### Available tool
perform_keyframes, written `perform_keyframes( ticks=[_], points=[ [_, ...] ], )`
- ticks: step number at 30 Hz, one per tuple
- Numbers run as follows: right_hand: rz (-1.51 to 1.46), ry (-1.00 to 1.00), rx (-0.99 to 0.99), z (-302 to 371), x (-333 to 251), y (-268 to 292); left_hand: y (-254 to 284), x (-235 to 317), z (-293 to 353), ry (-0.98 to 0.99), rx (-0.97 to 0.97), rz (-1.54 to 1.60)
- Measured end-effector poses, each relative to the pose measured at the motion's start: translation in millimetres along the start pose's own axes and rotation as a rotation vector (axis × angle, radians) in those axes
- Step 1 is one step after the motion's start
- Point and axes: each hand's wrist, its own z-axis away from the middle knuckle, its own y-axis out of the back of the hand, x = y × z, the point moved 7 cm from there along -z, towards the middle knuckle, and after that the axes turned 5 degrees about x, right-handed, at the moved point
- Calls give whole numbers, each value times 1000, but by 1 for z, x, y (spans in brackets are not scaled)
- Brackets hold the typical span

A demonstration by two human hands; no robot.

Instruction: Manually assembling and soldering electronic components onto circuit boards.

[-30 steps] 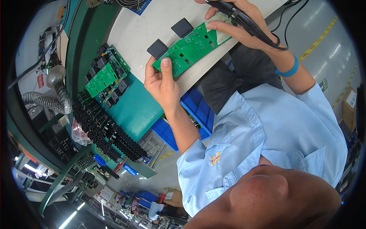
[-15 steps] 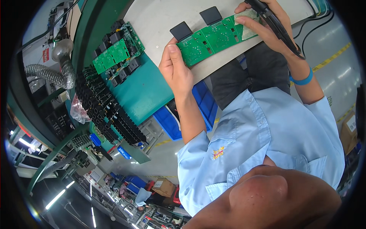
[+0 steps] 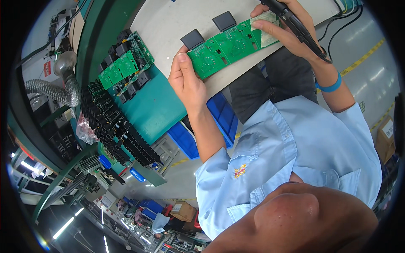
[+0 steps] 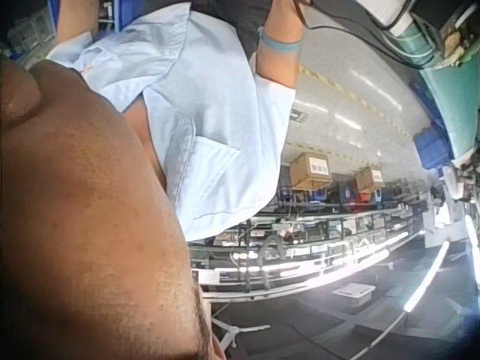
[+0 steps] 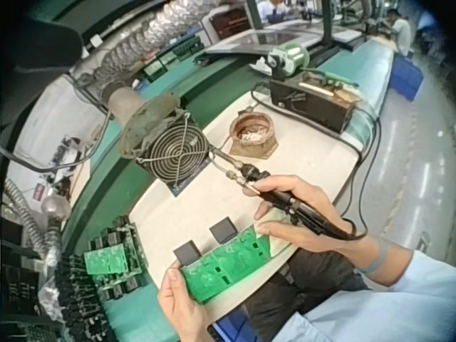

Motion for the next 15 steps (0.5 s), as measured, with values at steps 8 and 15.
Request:
perform_keyframes(
  ticks=[8, 15],
  points=[
    [-11, 4, 11, 1, 2, 2, -5, 2, 2, 26, -35, 63],
    [-67, 29, -11, 3, 3, 0, -8, 7, -4, 57, -113, 50]
  ],
)
